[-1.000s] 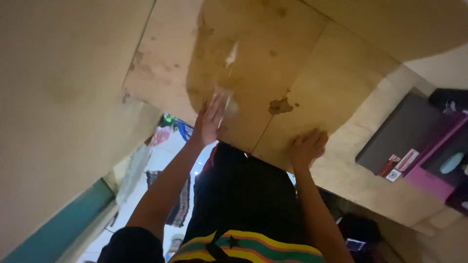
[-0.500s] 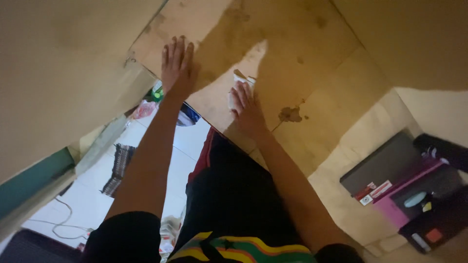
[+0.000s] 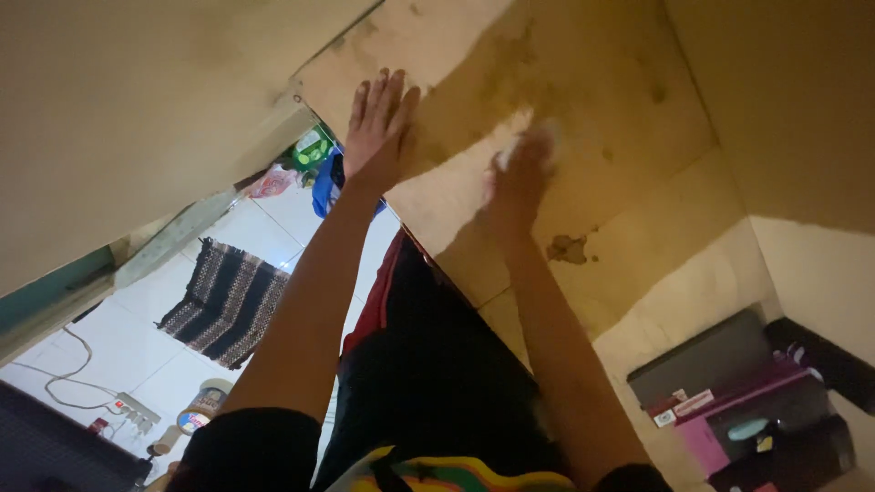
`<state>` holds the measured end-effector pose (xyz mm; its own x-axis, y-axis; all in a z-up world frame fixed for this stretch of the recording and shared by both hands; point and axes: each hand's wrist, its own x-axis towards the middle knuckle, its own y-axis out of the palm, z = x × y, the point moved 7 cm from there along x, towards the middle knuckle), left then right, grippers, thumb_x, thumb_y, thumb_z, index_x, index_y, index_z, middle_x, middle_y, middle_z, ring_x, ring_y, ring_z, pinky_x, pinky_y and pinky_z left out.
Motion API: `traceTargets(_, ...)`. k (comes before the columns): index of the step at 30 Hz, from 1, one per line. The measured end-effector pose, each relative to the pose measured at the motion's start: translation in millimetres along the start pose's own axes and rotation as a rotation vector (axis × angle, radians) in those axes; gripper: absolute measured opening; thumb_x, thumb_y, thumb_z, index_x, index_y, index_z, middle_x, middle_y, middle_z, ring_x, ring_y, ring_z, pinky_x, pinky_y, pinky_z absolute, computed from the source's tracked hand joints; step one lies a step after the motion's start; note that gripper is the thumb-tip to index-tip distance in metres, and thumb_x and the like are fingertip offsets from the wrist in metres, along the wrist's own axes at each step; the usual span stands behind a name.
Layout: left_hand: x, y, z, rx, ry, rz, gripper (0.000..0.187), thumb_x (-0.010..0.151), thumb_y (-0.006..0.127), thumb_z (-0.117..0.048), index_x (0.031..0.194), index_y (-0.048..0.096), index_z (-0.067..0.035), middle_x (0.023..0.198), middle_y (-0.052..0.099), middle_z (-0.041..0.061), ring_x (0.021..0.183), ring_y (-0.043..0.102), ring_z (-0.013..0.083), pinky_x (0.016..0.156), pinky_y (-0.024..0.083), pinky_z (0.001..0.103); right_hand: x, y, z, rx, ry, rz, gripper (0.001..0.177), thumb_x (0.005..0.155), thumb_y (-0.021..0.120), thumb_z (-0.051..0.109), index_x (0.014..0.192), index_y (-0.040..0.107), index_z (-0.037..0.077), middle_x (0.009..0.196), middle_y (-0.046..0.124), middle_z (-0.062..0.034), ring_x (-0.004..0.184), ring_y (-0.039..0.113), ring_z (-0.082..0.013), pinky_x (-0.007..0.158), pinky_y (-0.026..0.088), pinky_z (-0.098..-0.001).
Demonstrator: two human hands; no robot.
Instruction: Wiping a wooden desk surface with a cloth and organizing various items including a laptop and a cylindrical device
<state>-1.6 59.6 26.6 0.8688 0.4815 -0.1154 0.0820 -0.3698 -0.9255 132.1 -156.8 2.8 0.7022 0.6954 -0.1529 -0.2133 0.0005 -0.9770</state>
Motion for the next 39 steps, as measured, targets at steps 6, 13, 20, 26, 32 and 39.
traceTargets(6,3,6,-9,0.127,0.076,-0.452,0.059,0.099,0.064,-0.029,0.155,0.05,-0.021,0.164,0.034,0.016,0.152,0.03,0.0373,0.127,0.022,0.055,-36,61,56,0.013,-0.809,-0.152,0.028,0.093,0.071,0.034,0.113,0.074,0.015,0.144,0.058,-0.0246,0.148,0.036,-0.0502,0.117,0.022,-0.0796)
traceTargets(13,0,30,-46,0.137,0.039,-0.185,0.071,0.098,0.057,-0.046,0.155,0.044,-0.006,0.169,0.027,0.017,0.158,0.021,0.0341,0.129,0.012,0.056,22,-1,14,-0.54,-0.562,-0.062,0.06,0.104,0.043,0.039,0.154,0.045,0.006,0.156,0.046,-0.0197,0.144,0.044,-0.0389,0.11,0.037,-0.0558)
traceTargets(20,-3,9,-54,0.153,0.047,-0.231,0.074,0.094,0.058,-0.056,0.151,0.05,-0.01,0.171,0.022,0.015,0.158,0.021,0.0319,0.131,0.015,0.054,173,37,-17,-0.502,0.105,-0.019,0.055,0.11,0.029,0.018,0.162,0.032,0.0,0.162,0.035,-0.0263,0.145,0.044,-0.0413,0.103,0.047,-0.0602)
traceTargets(26,-8,75,-44,0.088,0.109,-0.362,0.046,0.083,0.064,-0.051,0.093,0.078,-0.009,0.095,0.073,0.013,0.111,0.068,0.0374,0.131,0.023,0.057,172,59,185,-0.585,-0.473,-0.097,0.061,0.101,0.054,0.031,0.146,0.049,-0.009,0.145,0.052,-0.0333,0.135,0.054,-0.0447,0.079,0.052,-0.0636)
traceTargets(32,-4,103,-33,0.126,0.068,-0.224,0.055,0.09,0.052,-0.058,0.12,0.064,-0.013,0.125,0.06,0.009,0.13,0.052,0.0336,0.131,0.016,0.058,79,19,248,0.149,-0.809,-0.004,0.09,0.094,0.06,0.057,0.159,0.032,0.002,0.169,0.025,-0.0226,0.159,0.016,-0.039,0.126,0.009,-0.066)
traceTargets(39,-1,95,-36,0.152,0.021,-0.076,0.073,0.098,0.038,-0.066,0.152,0.047,-0.017,0.16,0.044,0.005,0.152,0.033,0.0289,0.131,0.008,0.06,201,2,157,0.238,-0.474,0.193,0.086,0.092,0.073,0.038,0.16,0.028,0.014,0.155,0.045,-0.0171,0.142,0.041,-0.0364,0.11,0.036,-0.0569)
